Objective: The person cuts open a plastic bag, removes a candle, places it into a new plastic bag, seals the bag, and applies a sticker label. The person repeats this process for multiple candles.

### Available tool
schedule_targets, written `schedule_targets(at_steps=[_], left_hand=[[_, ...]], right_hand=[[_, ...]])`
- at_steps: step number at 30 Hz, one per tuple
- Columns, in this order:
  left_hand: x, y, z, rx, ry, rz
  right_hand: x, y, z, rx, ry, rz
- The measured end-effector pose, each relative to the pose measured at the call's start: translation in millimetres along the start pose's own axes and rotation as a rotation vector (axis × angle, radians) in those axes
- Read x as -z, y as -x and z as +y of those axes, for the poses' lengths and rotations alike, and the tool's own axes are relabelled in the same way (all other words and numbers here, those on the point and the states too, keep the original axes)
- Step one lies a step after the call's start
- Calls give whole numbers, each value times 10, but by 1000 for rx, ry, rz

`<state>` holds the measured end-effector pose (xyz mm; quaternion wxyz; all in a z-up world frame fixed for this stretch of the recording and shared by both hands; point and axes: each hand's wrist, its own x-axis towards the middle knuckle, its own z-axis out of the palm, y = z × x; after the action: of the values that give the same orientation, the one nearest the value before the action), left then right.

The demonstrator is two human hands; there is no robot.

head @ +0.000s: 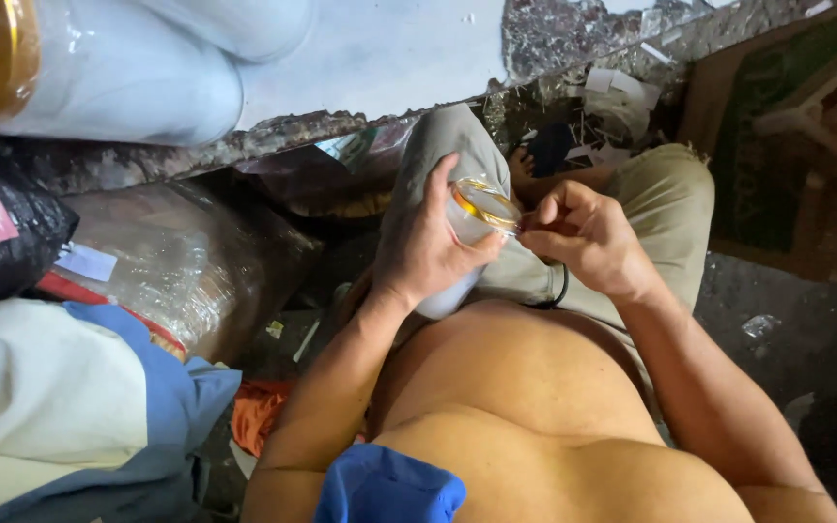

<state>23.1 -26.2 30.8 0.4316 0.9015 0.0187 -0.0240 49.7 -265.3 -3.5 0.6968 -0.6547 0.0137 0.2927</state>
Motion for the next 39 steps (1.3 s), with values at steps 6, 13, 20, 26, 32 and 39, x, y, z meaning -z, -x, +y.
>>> schedule_targets(at_steps=[6,13,20,26,32,39], left_hand=[[-111,33,-165,-31,157,82],[-306,87,-492,-81,938,-104],[-64,8,-363,-127,1113,-381],[182,22,-163,-140,1016,-598],[512,231,167,-190,493,-267],[380,295,216,-308,368,-29]], right_hand=[[-3,-116,285,155,214,67],[-77,-60,330,382,437,176],[-75,-126,-256,408,254,109],[-270,25,-759,405,273,-49],[-341,-57,-496,160,33,149],[-223,-115,-677,69,210,-58]])
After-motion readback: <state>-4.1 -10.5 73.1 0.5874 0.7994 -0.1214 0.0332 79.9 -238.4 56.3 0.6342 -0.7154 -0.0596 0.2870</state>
